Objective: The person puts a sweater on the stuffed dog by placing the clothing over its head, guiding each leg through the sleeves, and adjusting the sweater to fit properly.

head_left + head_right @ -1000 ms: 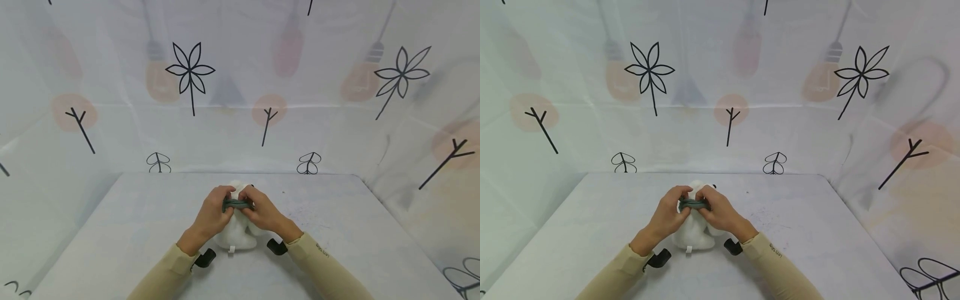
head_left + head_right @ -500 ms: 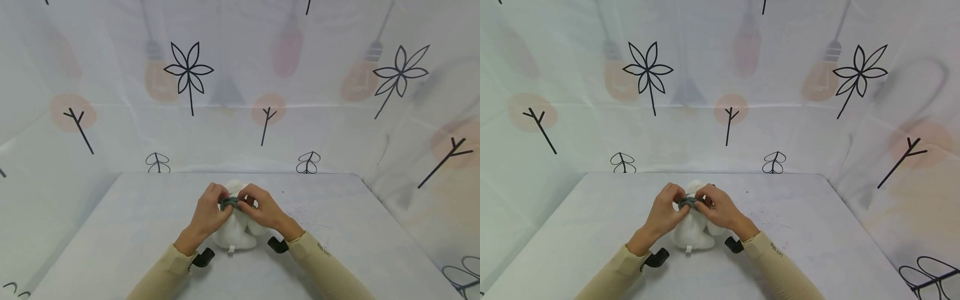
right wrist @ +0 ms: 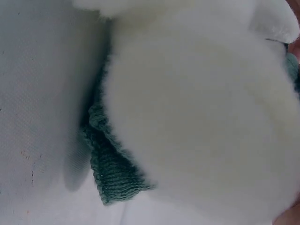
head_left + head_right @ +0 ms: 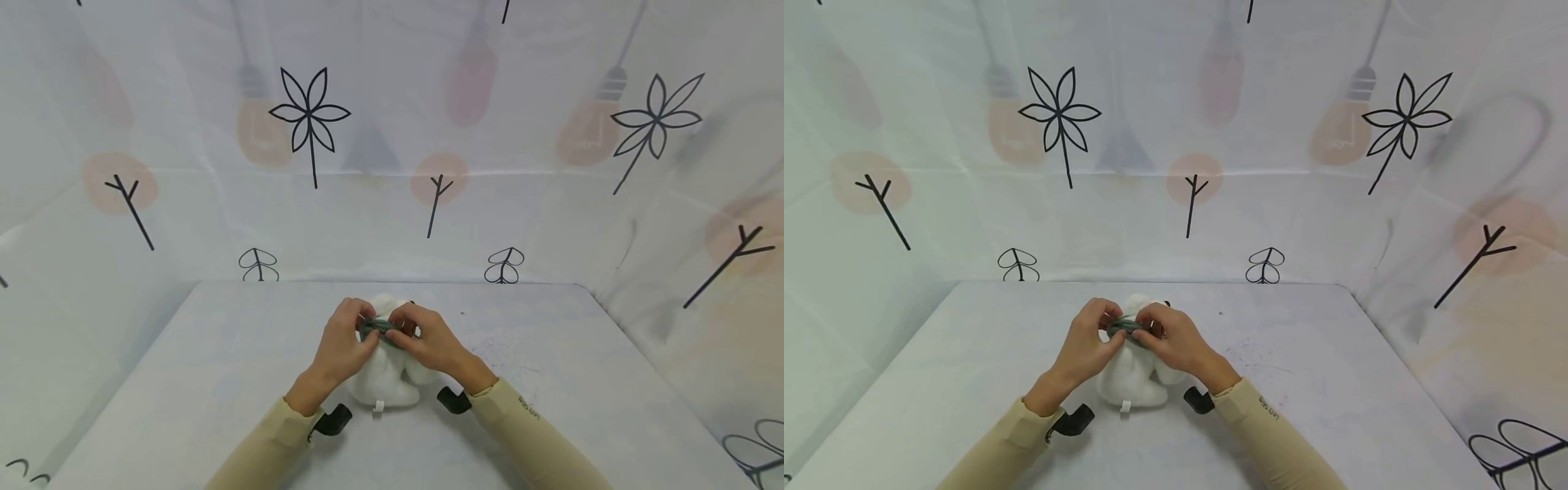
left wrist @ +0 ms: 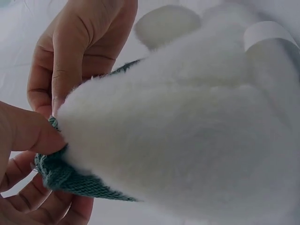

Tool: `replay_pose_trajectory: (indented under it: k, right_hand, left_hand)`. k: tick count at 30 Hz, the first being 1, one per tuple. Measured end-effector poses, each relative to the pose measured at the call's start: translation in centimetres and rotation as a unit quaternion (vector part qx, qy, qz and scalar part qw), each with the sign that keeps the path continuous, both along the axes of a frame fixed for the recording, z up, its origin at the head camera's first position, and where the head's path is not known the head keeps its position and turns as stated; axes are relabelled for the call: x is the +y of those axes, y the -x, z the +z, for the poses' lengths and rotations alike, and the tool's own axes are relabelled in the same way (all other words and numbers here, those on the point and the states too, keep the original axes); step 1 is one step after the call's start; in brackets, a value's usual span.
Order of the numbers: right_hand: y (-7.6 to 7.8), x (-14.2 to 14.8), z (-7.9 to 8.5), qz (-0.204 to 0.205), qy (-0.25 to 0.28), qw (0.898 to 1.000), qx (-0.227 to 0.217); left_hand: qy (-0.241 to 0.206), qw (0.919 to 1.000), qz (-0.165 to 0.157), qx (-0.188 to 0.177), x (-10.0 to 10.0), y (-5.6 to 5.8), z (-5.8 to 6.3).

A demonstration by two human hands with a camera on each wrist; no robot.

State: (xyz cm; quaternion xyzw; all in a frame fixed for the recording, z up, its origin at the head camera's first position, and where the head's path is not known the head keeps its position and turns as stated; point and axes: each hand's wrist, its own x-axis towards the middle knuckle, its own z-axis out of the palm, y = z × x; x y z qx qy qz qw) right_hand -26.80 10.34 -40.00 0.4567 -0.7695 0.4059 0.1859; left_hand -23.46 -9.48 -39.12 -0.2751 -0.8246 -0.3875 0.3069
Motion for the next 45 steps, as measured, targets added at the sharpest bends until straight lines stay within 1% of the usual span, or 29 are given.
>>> replay_pose_trajectory:
  k: [4, 8, 11, 14, 19, 21, 25, 27, 28, 29, 32, 35, 36, 40, 42, 45]
  right_hand:
    - [-0.1, -0.1, 0.2, 0.001, -0.015, 1.000, -0.005]
    - [-0.1, -0.1, 0.2, -0.005, -0.019, 1.000, 0.001]
    - [0.0, 0.0, 0.3, -0.016, -0.014, 1.000, 0.008]
    - [0.1, 0.1, 0.3, -0.015, -0.007, 1.000, 0.005]
    - [0.4, 0.2, 0.3, 0.021, -0.002, 1.000, 0.005]
    - [0.4, 0.3, 0.4, 0.026, -0.008, 1.000, 0.001]
    - [0.3, 0.6, 0.4, 0.016, -0.025, 0.999, -0.023]
    - [0.2, 0.5, 0.3, 0.010, -0.029, 0.999, -0.030]
    - [0.2, 0.5, 0.3, 0.009, -0.024, 0.999, -0.032]
    - [-0.3, 0.3, 0.7, 0.005, -0.021, 0.999, -0.035]
    - [-0.4, 0.1, 0.6, -0.008, -0.005, 0.999, -0.040]
    - [-0.4, 0.0, 0.6, -0.037, 0.006, 0.998, -0.058]
    - [-0.1, 0.1, 0.1, -0.046, 0.009, 0.997, -0.066]
    - [-0.1, 0.1, 0.2, -0.084, 0.023, 0.989, -0.117]
    - [-0.4, 0.1, 0.7, -0.091, 0.039, 0.984, -0.147]
    - [-1.0, 0.2, 1.7, -0.084, 0.075, 0.975, -0.191]
  left_hand:
    - [0.007, 0.9998, 0.013, -0.014, 0.1, -0.1, 0.0]
    - [0.000, 0.9991, 0.024, -0.036, 0.1, -0.4, 0.1]
    - [-0.010, 0.9988, 0.027, -0.041, -0.1, -0.4, 0.0]
    - [-0.019, 0.9987, 0.017, -0.043, -0.2, -0.4, 0.1]
    - [-0.026, 0.9981, -0.011, -0.054, -0.2, -0.4, 0.3]
    - [-0.021, 0.9978, -0.020, -0.060, -0.3, -0.5, 0.4]
    - [-0.006, 0.9965, -0.034, -0.077, -0.3, -0.5, 0.4]
    - [0.000, 0.9962, -0.037, -0.078, -0.3, -0.5, 0.3]
    - [0.003, 0.9962, -0.039, -0.078, -0.2, -0.5, 0.3]
    - [0.004, 0.9963, -0.041, -0.075, -0.2, -0.5, 0.3]
    - [-0.001, 0.9972, -0.042, -0.061, 0.0, -0.5, 0.2]
    - [-0.013, 0.9979, -0.042, -0.047, 0.2, -0.6, 0.2]
    - [-0.016, 0.9982, -0.039, -0.043, 0.3, -0.6, 0.2]
    - [-0.013, 0.9986, -0.029, -0.041, 0.4, -0.7, 0.2]
    - [-0.007, 0.9987, -0.025, -0.044, 0.4, -0.6, 0.1]
    - [0.001, 0.9984, -0.024, -0.051, 0.4, -0.4, 0.0]
